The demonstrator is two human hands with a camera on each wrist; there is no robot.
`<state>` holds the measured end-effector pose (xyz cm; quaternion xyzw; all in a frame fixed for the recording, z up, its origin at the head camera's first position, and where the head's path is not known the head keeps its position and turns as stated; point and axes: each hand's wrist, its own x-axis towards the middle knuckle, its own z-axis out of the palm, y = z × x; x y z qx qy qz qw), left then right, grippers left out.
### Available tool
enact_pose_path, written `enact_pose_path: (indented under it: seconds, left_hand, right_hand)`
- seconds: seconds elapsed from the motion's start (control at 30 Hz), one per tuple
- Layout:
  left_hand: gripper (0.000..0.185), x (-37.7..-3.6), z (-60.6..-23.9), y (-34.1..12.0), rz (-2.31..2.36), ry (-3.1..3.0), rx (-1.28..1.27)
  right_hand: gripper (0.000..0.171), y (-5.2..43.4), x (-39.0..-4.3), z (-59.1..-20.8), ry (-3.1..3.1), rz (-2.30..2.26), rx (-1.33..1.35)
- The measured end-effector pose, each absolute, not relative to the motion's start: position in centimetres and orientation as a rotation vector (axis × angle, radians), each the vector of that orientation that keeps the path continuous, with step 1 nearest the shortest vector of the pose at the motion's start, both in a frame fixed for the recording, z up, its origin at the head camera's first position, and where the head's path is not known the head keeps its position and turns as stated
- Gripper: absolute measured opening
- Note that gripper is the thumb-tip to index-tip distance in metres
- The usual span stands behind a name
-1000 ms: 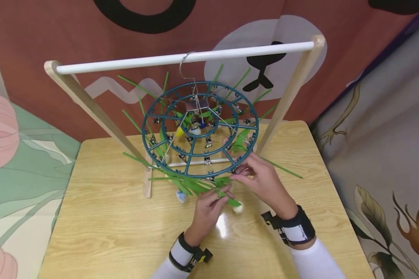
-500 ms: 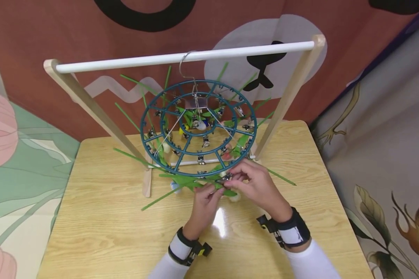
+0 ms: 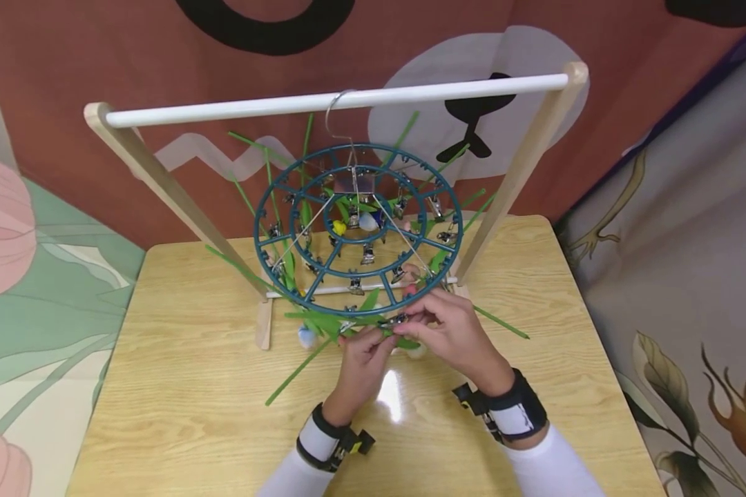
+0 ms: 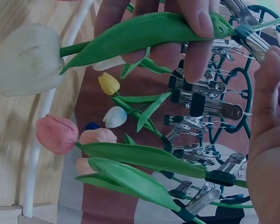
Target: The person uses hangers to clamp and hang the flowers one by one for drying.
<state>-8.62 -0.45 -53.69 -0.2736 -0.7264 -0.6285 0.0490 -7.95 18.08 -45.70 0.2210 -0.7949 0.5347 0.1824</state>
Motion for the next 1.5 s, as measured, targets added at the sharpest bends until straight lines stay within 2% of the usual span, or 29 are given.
enact_pose_path:
  seconds: [0.23,0.43,0.6,0.77,1.03,1.33,1.5]
  left_hand:
    - [0.023,-8.6,-53.6,-0.5,-1.924,-2.232,-0.796]
    - [0.006,-8.4,-53.4,-1.0,-2.006,-2.272,-0.767]
    - [0.010,-8.4,-53.2,-1.7,-2.012,-2.298,-0.779]
    - [0.020,-8.6,-53.2,-2.4,-2.066,-2.268,-0.802]
    - [0.024,-8.3,-53.3,-3.7,-1.935,-2.305,-0.829]
    - [0.013,-9.2,-53.0,-8.7,-1.835,-2.427,-1.149]
    - [0.014,-10.1,-52.2,-11.8,-1.790,-2.638,-1.026]
  right_hand:
    - [0.035,18.0,-8.1,-46.1,-2.307,1.544,0.605]
    - [0.035,18.1,-7.8,-46.6,-2.453,1.463,0.571]
    - [0.032,18.7,-7.5,-47.4,-2.519,1.398,0.609]
    - [0.040,20.2,-7.0,-48.3,-2.576,1.366,0.611]
    - [0.022,23.6,-6.4,-48.9,-2.741,1.011,0.495]
    - [0.025,26.6,-6.2,-49.0,-2.787,0.810,0.486]
    - [0.021,27.3,-6.2,-49.1,-2.836,0.674,0.392]
